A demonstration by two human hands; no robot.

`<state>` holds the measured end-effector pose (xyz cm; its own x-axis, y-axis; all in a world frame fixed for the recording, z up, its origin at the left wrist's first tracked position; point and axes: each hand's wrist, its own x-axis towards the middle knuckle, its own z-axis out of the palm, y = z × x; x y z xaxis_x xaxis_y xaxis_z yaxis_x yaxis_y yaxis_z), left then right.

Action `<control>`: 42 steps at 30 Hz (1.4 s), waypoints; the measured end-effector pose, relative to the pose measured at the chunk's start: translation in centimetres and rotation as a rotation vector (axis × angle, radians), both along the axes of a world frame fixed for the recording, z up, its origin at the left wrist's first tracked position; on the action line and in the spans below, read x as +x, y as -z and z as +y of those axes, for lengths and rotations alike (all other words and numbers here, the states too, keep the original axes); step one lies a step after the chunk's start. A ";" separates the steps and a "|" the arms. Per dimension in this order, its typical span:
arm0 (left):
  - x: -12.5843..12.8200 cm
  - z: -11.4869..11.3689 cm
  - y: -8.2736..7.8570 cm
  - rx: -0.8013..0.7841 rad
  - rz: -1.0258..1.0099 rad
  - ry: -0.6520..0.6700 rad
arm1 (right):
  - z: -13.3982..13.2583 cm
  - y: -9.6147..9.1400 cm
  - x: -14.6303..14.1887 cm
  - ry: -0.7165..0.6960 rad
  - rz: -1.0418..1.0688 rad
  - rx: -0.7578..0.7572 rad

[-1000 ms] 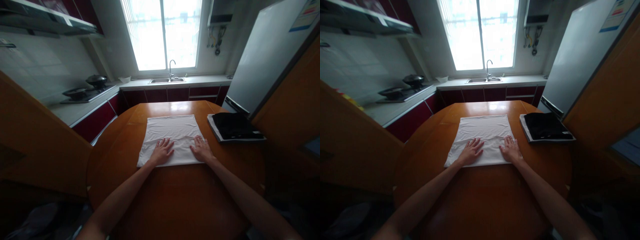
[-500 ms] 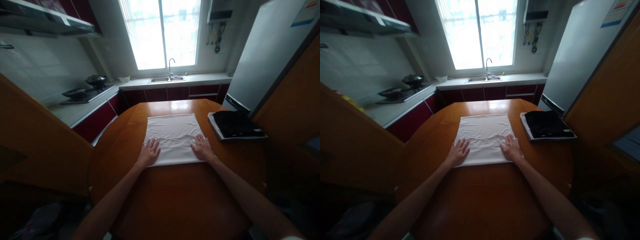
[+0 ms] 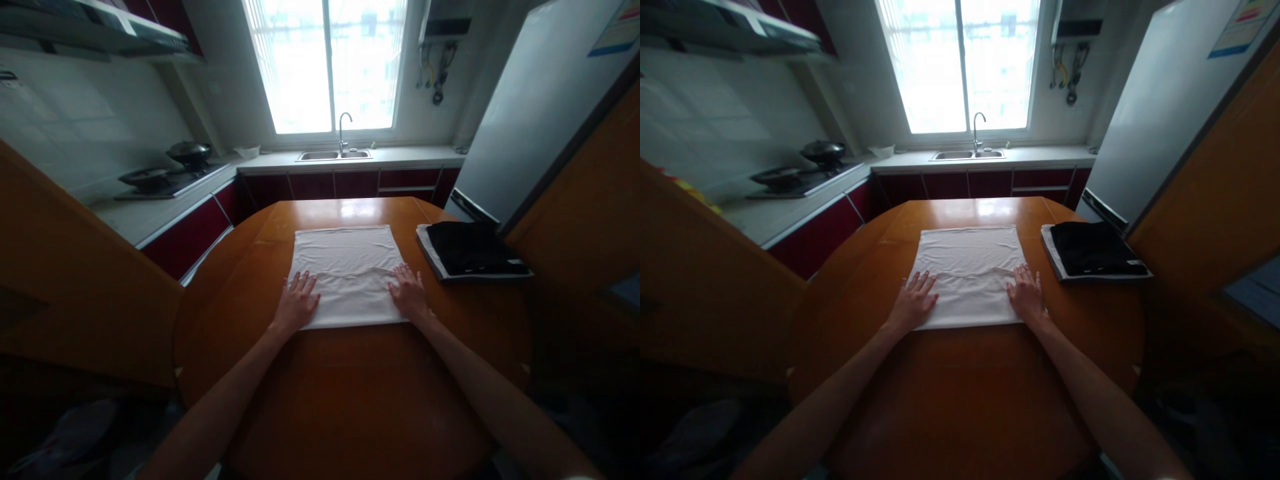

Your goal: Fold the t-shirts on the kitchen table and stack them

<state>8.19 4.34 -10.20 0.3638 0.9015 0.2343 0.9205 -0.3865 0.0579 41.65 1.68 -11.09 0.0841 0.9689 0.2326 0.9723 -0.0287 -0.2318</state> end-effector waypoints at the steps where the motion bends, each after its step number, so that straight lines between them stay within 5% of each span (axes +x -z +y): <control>1: 0.1 -0.1 0.1 -0.019 -0.001 0.003 | -0.1 0.0 -0.2 -0.006 0.000 -0.014; 5: 0.0 0.1 0.4 -0.115 -0.017 -0.006 | -0.2 0.1 -0.7 -0.024 0.005 -0.077; 9: -1.5 0.0 -0.2 -0.127 -0.033 0.046 | -0.5 -0.1 0.3 -0.042 0.063 0.023; 13: -4.8 -1.8 -0.8 -0.146 -0.033 0.187 | -2.3 0.0 3.2 -0.244 0.126 0.138; 20: -9.6 -6.1 -1.2 -0.028 -0.086 0.352 | -6.9 1.0 8.4 -0.550 0.031 0.067; 29: -10.3 -6.6 -3.2 -0.042 -0.057 0.438 | -8.1 -1.2 9.1 -0.646 -0.156 0.191; 42: -9.9 -6.3 -2.3 0.030 -0.098 0.372 | -7.8 -0.7 9.0 -0.532 -0.113 0.254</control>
<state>-1.69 -2.00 -7.86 0.6394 0.7044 0.3084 0.7076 -0.6959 0.1224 50.64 -6.17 -10.36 -0.4361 0.7839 0.4419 0.8569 0.5117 -0.0620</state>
